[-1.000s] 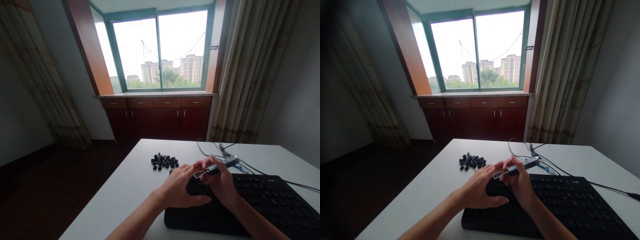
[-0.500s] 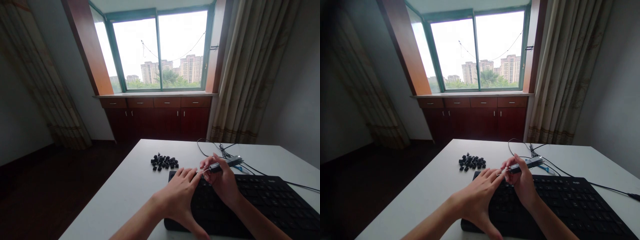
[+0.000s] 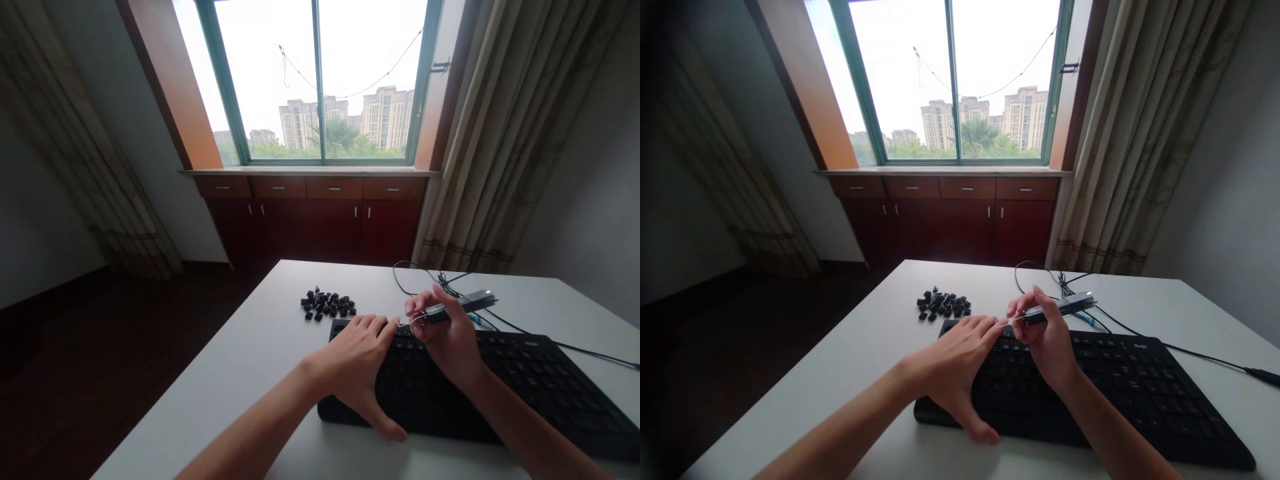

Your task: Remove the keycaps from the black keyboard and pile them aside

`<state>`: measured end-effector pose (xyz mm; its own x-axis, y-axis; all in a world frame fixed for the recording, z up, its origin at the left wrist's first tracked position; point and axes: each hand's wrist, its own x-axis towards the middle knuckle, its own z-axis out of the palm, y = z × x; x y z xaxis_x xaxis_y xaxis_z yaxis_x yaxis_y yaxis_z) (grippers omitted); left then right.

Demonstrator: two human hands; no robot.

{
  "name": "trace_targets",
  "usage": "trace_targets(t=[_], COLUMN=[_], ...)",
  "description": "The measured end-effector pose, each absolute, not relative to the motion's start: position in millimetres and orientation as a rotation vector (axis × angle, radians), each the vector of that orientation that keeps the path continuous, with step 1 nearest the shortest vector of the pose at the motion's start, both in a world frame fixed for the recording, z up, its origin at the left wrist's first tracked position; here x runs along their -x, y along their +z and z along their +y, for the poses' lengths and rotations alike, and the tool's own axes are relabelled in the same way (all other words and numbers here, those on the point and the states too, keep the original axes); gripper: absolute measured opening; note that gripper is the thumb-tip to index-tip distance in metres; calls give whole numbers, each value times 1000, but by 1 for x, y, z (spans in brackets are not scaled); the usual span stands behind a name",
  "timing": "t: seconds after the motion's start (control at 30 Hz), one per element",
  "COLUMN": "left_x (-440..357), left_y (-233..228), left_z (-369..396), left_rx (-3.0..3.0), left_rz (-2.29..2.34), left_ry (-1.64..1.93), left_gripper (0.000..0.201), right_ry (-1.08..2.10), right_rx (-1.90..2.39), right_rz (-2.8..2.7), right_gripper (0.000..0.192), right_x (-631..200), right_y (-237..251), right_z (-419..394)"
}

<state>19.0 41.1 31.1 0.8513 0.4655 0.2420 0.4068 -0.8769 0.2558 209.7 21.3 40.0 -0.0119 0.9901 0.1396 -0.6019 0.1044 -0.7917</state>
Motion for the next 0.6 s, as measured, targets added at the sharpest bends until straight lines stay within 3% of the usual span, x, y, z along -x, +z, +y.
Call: trace_targets(t=[0.3, 0.6], left_x=[0, -3], left_y=[46, 39], left_z=[43, 46], left_rx=[-2883, -2763], left_rz=[693, 668], left_ry=[245, 407], left_gripper=[133, 121], right_ry=[1333, 1285], right_rx=[686, 815], right_rz=[-885, -1067], right_gripper=[36, 31], right_x=[-208, -201], right_y=[41, 34], right_z=[18, 17])
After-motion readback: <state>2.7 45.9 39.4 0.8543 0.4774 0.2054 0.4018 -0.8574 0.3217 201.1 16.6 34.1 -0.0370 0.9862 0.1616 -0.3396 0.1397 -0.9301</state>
